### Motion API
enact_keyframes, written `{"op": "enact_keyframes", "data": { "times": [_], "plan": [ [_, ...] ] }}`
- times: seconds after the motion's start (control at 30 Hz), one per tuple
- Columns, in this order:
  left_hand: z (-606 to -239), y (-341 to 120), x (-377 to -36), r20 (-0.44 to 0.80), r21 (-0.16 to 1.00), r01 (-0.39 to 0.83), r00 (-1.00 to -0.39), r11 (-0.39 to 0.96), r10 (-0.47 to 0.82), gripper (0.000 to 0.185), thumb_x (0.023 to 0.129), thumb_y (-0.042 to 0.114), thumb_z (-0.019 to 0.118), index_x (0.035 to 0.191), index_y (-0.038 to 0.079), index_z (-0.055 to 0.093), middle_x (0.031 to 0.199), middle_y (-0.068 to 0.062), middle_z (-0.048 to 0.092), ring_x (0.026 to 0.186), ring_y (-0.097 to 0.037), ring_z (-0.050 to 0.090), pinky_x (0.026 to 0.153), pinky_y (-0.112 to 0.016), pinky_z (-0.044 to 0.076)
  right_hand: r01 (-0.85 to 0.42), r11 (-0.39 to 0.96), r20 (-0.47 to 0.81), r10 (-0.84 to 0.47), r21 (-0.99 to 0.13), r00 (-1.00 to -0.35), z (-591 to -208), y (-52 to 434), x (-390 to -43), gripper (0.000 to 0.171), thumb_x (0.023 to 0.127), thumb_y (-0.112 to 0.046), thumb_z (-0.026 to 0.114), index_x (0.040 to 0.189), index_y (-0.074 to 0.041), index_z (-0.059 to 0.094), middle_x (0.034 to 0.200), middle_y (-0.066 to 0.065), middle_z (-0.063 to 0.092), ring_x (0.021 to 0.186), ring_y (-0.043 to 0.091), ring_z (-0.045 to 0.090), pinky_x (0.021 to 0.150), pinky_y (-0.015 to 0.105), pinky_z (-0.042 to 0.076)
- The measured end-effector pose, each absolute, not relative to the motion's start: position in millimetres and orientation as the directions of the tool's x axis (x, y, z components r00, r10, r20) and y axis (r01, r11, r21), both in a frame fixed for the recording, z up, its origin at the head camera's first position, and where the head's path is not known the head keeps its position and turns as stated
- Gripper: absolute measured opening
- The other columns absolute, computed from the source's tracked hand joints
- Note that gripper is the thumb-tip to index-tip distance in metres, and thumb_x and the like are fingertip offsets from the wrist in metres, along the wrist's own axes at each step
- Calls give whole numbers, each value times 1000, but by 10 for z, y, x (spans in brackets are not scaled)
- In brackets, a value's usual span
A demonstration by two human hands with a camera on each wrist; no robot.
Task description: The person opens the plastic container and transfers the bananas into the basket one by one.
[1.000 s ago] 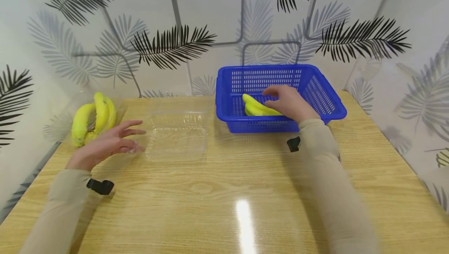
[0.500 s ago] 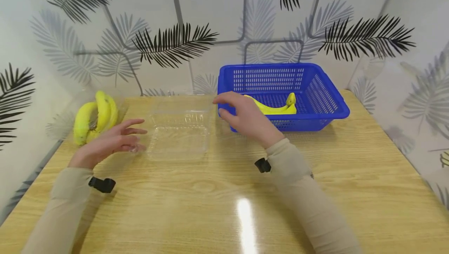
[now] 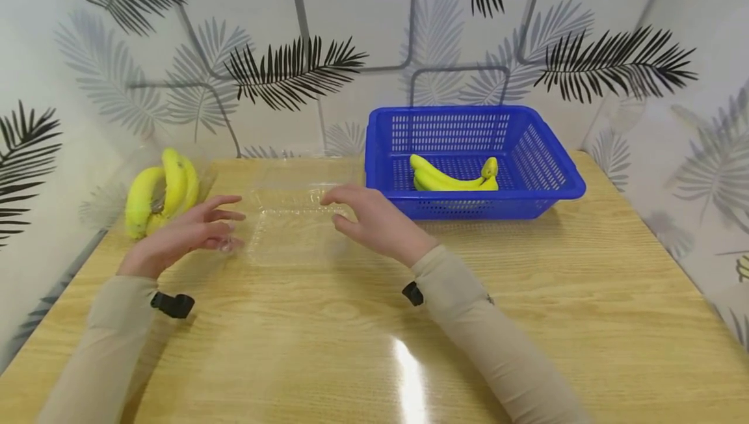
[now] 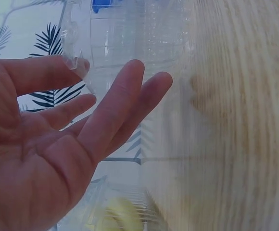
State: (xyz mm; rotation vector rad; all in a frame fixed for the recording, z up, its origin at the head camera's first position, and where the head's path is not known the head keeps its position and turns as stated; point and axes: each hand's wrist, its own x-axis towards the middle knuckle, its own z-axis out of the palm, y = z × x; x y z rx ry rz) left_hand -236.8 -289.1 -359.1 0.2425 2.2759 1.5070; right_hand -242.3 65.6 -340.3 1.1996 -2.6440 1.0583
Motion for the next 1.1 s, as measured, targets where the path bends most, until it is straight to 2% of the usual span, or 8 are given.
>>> {"op": "enact_keyframes", "data": {
  "times": [0.33,0.47,0.63,0.77,0.87,1.0,1.1],
  "plan": [
    [-3428,-2954,-2323,-186,914,-40,-926,405,328,75,95,0,59,156,7,15,151,-27,28,119,-45,52,96,-39,51,-714,439,304,-690,-546,-657,-3401,407,-2374,32,98,-13,59,130,-9,61,133,3,59,125,18,52,105,33,41],
    [-3332,-3032,-2318,-141,907,0,-943,421,302,73,96,2,59,156,3,17,150,-27,31,113,-35,60,95,-39,51,-722,418,301,-707,-551,-639,-3389,262,-2337,33,98,-11,59,130,-7,61,132,4,60,123,19,53,105,31,40],
    [-3219,-3201,-2284,-81,886,40,-967,462,240,65,98,7,55,154,1,22,146,-26,36,97,-10,64,89,-30,54,-725,420,271,-730,-547,-627,-3367,37,-2279,34,99,-14,58,132,-8,59,133,2,59,123,17,53,105,29,40],
    [-3169,-3318,-2265,-41,884,46,-984,466,174,62,99,7,53,153,-1,24,144,-27,38,90,-3,62,84,-26,55,-717,437,240,-737,-544,-632,-3337,-148,-2224,36,100,-18,57,135,-12,58,134,-1,58,121,15,53,103,28,41],
    [-3161,-3378,-2269,-24,869,33,-994,493,108,61,100,8,50,152,-3,22,144,-31,36,103,-19,60,81,-26,56,-715,424,230,-748,-556,-622,-3334,-298,-2190,37,100,-17,57,136,-13,56,134,-1,58,121,15,53,102,27,42],
    [-3140,-3424,-2249,56,833,45,-998,552,-3,55,101,12,48,151,-4,29,141,-31,41,102,-24,57,71,-24,57,-710,394,225,-762,-583,-608,-3353,-493,-2159,39,99,-17,57,138,-13,54,135,-1,56,119,13,53,101,25,41],
    [-3107,-3460,-2222,145,805,49,-983,591,-116,49,100,15,47,146,-2,40,135,-27,49,90,-12,55,63,-20,54,-691,378,215,-764,-616,-609,-3359,-624,-2143,41,100,-18,57,140,-14,52,138,-3,54,120,12,52,99,23,41]
  ]
}}
